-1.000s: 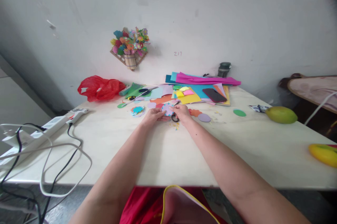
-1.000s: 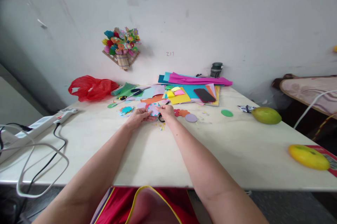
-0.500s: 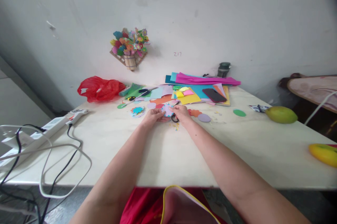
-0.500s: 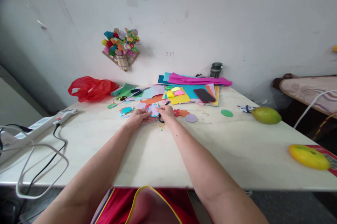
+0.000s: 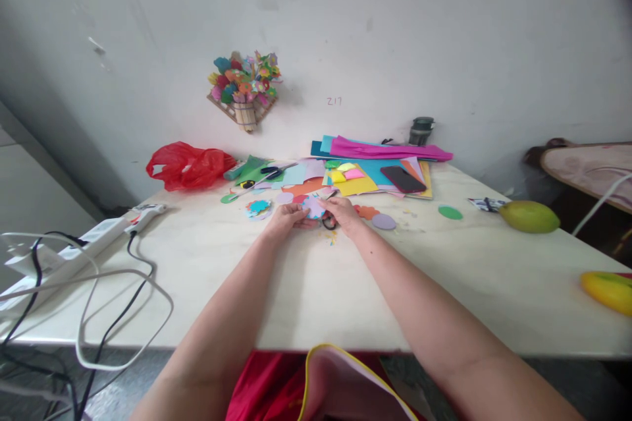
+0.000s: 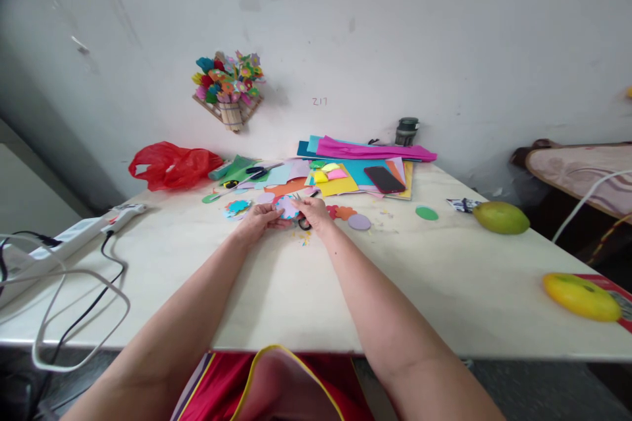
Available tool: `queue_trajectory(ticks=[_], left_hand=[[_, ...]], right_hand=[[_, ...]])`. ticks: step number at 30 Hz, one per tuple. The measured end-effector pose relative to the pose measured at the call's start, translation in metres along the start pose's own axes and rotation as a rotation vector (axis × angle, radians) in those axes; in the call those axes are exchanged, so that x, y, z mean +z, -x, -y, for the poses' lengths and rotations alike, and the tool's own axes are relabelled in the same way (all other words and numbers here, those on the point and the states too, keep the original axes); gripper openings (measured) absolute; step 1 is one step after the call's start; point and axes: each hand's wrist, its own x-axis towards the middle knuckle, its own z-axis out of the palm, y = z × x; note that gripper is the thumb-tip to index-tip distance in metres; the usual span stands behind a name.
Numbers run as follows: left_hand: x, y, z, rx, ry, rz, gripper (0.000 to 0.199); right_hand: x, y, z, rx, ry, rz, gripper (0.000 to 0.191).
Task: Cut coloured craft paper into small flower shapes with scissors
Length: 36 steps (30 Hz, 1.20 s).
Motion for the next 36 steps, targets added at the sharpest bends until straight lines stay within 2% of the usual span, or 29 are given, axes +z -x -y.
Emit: queue_trajectory(ticks=[5, 11, 17, 21, 24, 29, 36], left_hand=[[0.002, 0.002, -0.001, 0.002, -0.007, 0.011, 0.044], [0.003, 0.002, -0.003, -0.020, 0.161, -0.076, 0.049], [0.000, 0.000, -0.004, -0.081, 0.273, -0.065, 0.048], [0.000, 0.001, -0.004, -0.093, 0.264, -0.071, 0.034], [0.000, 0.003, -0.003, -0.061, 0.211, -0.028, 0.021], [0.001, 0.008, -0.004, -0.021, 0.176, 0.060, 0.033], [0.004, 0.004, -0.003, 0.035, 0.112, -0.033, 0.045]], right_hand=[[0.004, 0.002, 0.002, -0.010, 0.104, -0.053, 0.030], [0.008, 0.001, 0.004, -0.017, 0.053, -0.102, 0.029], [0.009, 0.002, 0.002, -0.042, 0.004, -0.097, 0.031], [0.009, 0.001, 0.001, -0.046, 0.000, -0.104, 0.033], [0.008, 0.000, 0.000, -0.027, 0.012, -0.119, 0.031], [0.008, -0.001, -0.003, -0.003, 0.001, -0.107, 0.029], [0.013, 0.004, 0.002, 0.025, -0.026, -0.084, 0.037]])
